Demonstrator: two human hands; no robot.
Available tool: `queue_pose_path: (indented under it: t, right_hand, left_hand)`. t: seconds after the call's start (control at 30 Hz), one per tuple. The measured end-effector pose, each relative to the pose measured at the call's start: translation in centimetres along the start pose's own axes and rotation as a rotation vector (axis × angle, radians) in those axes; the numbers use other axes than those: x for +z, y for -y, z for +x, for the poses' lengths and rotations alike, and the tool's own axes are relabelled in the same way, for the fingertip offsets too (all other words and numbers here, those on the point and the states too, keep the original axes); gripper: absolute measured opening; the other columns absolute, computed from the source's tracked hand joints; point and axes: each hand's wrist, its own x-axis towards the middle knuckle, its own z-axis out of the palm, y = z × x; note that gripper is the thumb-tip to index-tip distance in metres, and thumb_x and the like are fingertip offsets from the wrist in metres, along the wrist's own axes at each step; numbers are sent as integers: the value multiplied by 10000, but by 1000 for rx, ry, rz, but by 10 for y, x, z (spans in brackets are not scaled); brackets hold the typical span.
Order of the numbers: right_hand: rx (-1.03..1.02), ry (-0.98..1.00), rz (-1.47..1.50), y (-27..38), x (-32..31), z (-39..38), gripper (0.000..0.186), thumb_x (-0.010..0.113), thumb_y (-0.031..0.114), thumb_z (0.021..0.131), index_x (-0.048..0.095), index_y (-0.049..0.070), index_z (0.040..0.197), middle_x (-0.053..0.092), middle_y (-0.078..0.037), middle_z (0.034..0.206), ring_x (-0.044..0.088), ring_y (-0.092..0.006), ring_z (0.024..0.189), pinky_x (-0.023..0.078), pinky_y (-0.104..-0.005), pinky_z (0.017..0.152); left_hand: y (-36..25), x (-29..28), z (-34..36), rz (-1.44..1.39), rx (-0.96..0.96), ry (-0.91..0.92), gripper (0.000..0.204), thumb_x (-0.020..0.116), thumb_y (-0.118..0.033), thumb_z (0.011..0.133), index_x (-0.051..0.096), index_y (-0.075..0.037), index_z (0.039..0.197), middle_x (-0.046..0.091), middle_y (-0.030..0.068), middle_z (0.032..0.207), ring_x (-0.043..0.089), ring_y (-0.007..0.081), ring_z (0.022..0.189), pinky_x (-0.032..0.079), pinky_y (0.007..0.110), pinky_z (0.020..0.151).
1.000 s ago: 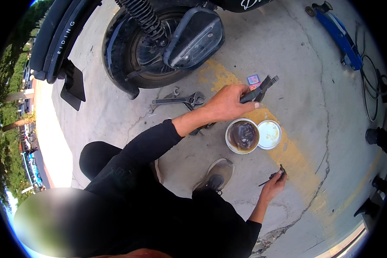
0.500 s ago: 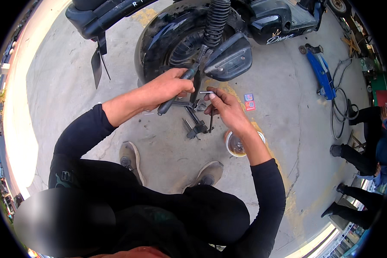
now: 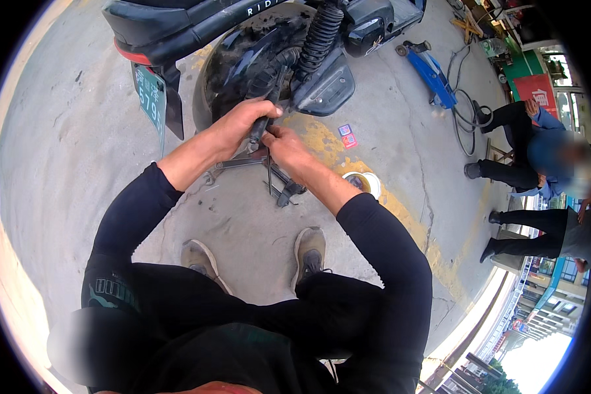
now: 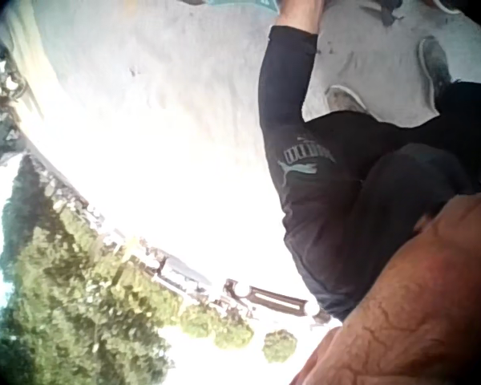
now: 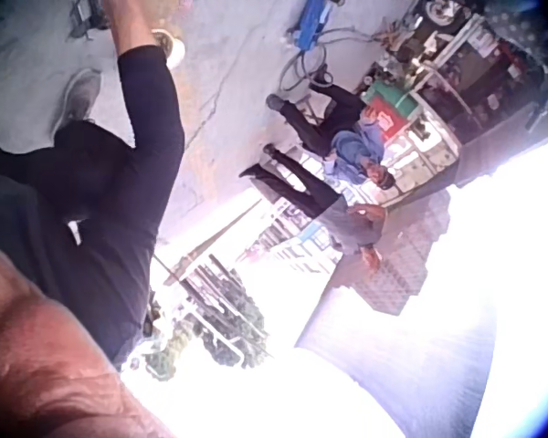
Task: The person works on the rear suspension and brake assembly of a motorcycle, using a wrench and pliers to adjust components near the shock absorber and rear wheel. The person repeatedly tightens and repositions parts while seated on the ground.
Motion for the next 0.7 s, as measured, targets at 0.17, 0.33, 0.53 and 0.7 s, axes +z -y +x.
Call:
queue_pose_path:
  t: [0.17, 0.33, 0.53, 0.7]
  right_hand:
    - [2, -126, 59, -7, 15, -1, 296, 461, 151, 1072, 595, -47, 1246, 677, -101, 1091, 710, -195, 912, 517, -326, 756]
    - [-77, -254, -73, -7, 11, -9, 318, 492, 171, 1067, 629, -79, 1208, 704, -120, 1034, 687, -163, 887, 521, -328, 797]
    - [-211, -88, -69, 0, 3, 2, 332, 508, 223, 1078, 647, -67, 1163, 714, -117, 989, 681, -158, 805, 531, -338, 778]
    - [-164, 40, 127, 3, 14, 4, 293, 492, 202, 1079, 626, -43, 1168, 708, -105, 983, 689, -160, 784, 537, -338, 711]
  left_hand:
    - [-11, -6, -6, 172, -19, 86, 311, 636, -259, 867, 625, -27, 1073, 606, 39, 985, 558, 139, 900, 460, 310, 777]
    - [-12, 12, -21, 734, 162, -120, 397, 589, -167, 865, 552, 120, 1138, 675, 251, 991, 676, 342, 967, 511, 441, 841]
    - [-19, 13, -29, 1399, 491, -303, 385, 675, -78, 817, 541, 160, 1089, 667, 336, 1007, 692, 488, 863, 570, 512, 762]
    - [-29, 20, -32, 1722, 573, -413, 401, 762, -69, 741, 560, 91, 1048, 671, 262, 932, 722, 410, 778, 592, 454, 637]
